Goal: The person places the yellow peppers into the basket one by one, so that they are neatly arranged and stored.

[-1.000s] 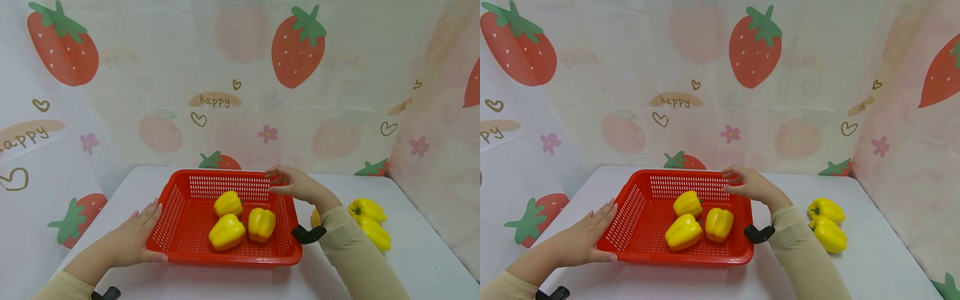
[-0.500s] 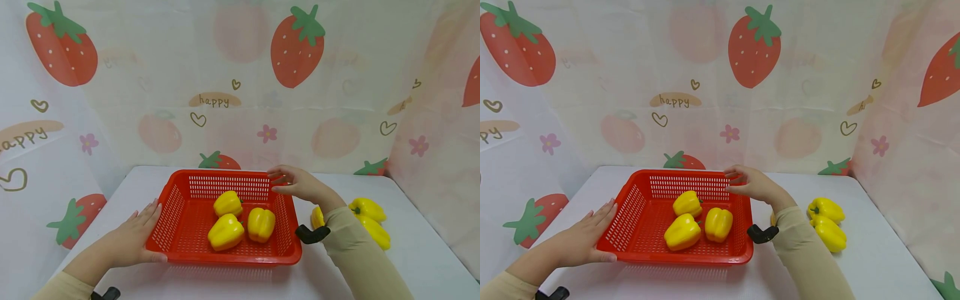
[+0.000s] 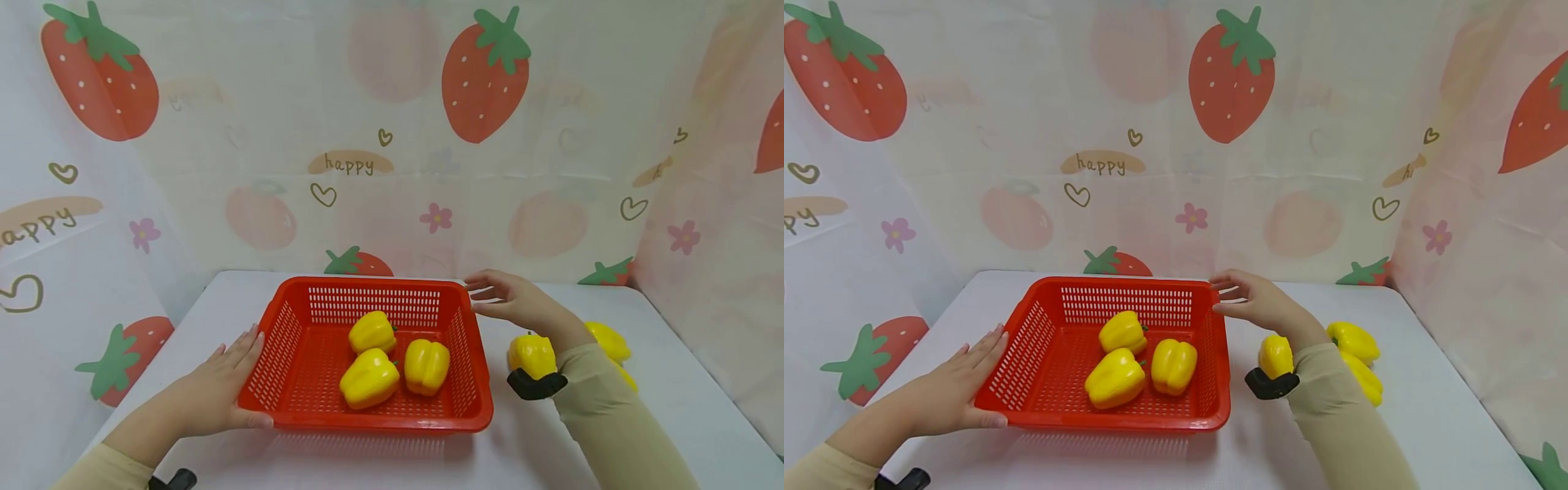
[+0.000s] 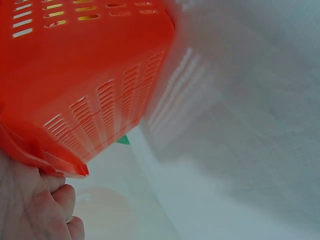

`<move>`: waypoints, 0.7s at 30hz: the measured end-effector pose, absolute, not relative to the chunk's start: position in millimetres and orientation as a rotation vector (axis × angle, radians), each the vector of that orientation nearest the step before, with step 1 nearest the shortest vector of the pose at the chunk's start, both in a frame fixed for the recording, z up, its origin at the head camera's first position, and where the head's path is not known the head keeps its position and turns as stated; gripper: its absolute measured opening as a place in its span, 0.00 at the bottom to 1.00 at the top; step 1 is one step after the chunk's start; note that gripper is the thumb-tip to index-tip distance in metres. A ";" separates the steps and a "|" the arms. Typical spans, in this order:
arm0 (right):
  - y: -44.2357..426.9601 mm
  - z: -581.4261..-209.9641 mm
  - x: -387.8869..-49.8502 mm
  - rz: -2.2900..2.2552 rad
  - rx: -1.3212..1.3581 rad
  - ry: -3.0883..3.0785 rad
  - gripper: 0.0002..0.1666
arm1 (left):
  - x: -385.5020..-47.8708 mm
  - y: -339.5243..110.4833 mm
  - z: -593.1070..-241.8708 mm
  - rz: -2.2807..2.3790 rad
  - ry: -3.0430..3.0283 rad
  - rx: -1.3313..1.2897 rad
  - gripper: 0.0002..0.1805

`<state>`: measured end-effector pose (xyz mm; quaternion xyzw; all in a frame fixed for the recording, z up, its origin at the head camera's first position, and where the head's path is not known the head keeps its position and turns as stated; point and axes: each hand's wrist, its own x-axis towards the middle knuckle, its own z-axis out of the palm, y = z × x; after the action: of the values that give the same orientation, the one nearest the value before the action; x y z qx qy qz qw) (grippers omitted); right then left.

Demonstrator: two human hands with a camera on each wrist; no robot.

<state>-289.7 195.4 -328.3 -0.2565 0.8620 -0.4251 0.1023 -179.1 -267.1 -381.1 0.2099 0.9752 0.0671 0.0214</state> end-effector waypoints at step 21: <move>257.8 -341.4 -274.0 -1.183 -0.656 2.683 0.30 | -179.9 -267.1 -381.8 0.215 3.021 0.658 0.67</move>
<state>-274.0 257.8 -341.4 -0.2180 0.8908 -0.3929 0.0684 -179.9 -267.1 -381.8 0.2124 0.9745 0.0693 0.0213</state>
